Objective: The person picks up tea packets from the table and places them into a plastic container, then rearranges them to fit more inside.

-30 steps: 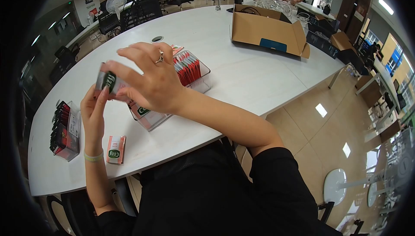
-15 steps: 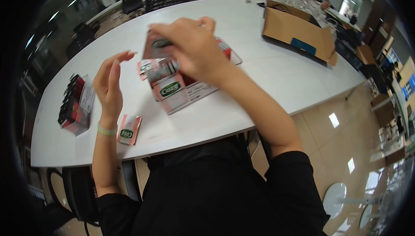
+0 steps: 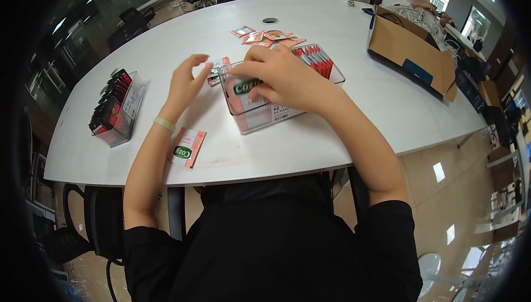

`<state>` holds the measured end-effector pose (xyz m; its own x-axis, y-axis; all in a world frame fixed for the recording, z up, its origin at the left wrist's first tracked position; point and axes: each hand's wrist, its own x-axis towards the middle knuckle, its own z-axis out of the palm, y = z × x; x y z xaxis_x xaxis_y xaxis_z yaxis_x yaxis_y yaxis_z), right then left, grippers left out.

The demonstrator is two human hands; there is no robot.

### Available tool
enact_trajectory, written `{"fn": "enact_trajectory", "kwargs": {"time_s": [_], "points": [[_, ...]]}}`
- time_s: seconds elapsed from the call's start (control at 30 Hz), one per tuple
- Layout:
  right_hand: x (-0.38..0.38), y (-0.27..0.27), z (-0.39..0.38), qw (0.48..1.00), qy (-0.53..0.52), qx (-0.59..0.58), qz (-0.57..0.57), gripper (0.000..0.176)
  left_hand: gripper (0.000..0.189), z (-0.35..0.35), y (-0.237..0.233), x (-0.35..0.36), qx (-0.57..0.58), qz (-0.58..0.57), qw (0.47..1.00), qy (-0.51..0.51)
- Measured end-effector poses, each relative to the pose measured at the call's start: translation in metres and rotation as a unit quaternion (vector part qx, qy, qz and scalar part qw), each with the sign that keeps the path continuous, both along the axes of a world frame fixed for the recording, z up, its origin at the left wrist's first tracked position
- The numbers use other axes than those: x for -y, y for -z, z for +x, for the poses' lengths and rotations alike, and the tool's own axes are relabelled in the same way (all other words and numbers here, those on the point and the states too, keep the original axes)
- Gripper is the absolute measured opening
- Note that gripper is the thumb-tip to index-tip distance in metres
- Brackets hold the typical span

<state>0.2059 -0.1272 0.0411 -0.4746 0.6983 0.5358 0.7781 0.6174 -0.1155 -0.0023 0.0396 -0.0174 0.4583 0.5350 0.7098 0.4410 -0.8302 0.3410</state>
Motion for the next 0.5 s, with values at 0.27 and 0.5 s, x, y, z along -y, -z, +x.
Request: {"fn": "enact_trajectory", "kwargs": {"time_s": [0.27, 0.5], "points": [[-0.002, 0.005, -0.001, 0.998, 0.053, 0.044, -0.012, 0.064, 0.048, 0.006, 0.021, -0.004, -0.097, -0.101, 0.99, 0.004], [-0.011, 0.009, -0.004, 0.991, 0.108, 0.071, -0.034, 0.076, 0.051, 0.005, 0.026, -0.007, -0.151, -0.115, 0.982, 0.002]]}}
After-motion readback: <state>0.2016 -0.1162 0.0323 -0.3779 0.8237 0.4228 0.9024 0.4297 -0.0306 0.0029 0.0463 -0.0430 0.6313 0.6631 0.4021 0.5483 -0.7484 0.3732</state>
